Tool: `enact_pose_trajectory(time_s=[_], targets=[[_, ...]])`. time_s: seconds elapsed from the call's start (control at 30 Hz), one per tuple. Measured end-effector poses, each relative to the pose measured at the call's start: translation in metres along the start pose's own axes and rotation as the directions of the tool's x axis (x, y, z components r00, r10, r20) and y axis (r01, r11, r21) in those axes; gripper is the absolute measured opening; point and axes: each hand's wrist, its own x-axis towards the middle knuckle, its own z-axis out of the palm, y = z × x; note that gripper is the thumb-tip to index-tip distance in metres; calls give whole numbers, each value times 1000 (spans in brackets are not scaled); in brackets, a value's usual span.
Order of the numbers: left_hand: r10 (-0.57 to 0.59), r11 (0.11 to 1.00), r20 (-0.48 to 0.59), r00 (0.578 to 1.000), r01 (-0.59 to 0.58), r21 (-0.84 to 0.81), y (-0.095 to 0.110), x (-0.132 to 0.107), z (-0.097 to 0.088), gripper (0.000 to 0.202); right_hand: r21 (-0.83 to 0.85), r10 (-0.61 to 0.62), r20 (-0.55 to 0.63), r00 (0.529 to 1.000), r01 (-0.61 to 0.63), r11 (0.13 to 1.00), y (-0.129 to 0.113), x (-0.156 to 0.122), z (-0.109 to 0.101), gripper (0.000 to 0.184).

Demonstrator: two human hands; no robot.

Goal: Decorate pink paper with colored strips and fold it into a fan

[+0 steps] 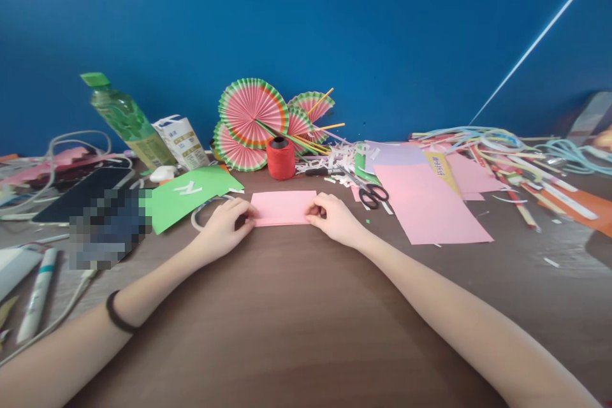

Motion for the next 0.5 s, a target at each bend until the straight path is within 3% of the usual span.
enact_pose_trajectory(time_s=[0.23,0.5], targets=[[138,978,42,990,-143,153,4,-4,3,46,-101,-84,50,995,89,991,-3,-2,1,31],[258,917,78,963,-270,295,7,-4,6,49,-195,-233,182,955,267,944,-4,-2,1,49]])
